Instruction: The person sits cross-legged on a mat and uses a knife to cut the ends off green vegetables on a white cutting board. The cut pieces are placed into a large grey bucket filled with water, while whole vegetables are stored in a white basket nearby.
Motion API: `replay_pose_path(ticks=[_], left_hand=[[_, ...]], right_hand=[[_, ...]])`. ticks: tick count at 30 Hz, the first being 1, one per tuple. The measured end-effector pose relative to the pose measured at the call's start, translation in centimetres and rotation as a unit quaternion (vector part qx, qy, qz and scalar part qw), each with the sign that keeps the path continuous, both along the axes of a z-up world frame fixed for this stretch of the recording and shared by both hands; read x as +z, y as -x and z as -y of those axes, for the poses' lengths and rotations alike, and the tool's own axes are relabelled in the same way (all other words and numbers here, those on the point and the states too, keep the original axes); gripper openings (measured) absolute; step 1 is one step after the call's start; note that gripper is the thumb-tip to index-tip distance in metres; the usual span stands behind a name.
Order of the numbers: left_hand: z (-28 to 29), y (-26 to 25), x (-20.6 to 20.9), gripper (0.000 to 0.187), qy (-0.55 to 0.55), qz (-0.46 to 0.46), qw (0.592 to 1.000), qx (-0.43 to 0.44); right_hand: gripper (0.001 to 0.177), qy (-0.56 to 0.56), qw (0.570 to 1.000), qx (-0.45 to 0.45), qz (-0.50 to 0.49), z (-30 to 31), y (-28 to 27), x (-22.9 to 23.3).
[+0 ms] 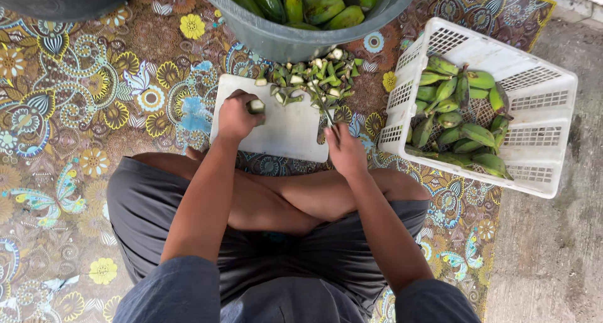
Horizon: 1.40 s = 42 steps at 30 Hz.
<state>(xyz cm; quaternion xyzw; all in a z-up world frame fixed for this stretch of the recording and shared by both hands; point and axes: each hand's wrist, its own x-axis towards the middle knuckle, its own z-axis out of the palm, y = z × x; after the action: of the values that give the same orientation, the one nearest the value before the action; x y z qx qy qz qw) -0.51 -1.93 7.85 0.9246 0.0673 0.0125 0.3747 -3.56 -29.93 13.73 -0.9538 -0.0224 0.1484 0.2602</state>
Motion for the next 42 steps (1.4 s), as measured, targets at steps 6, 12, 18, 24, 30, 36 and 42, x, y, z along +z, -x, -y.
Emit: replay_pose_path(ticks=[6, 12, 18, 24, 30, 36, 42], left_hand=[[2.0, 0.4, 13.5, 0.041, 0.318, 0.18, 0.928, -0.071], [1.9, -6.4, 22.7, 0.043, 0.15, 0.355, 0.916, -0.11], [0.7, -19.3, 16.8, 0.018, -0.199, 0.22, 0.952, -0.074], [1.1, -21.5, 12.9, 0.01, -0.37, -0.024, 0.929, -0.02], [2.0, -21.9, 13.1, 0.02, -0.319, -0.271, 0.895, -0.154], [1.3, -21.3, 13.4, 0.015, -0.346, -0.026, 0.932, -0.106], [0.1, -19.7, 12.7, 0.008, -0.33, 0.358, 0.872, -0.049]], right_hand=[[0.024, -0.152, 0.963, -0.038, 0.221, 3.3, 2.6, 2.9], [0.026, -0.247, 0.892, -0.049, 0.375, 2.7, -1.5, 8.8], [0.027, -0.274, 0.855, -0.089, 0.432, -0.8, -9.2, 13.3], [0.03, -0.288, 0.864, -0.111, 0.397, -3.1, -10.3, 13.2], [0.033, -0.293, 0.872, -0.121, 0.374, -2.4, -10.6, 11.6], [0.021, -0.26, 0.866, -0.142, 0.402, 4.6, -10.4, 10.4], [0.02, -0.055, 0.885, -0.225, 0.403, 20.4, -8.1, 4.9]])
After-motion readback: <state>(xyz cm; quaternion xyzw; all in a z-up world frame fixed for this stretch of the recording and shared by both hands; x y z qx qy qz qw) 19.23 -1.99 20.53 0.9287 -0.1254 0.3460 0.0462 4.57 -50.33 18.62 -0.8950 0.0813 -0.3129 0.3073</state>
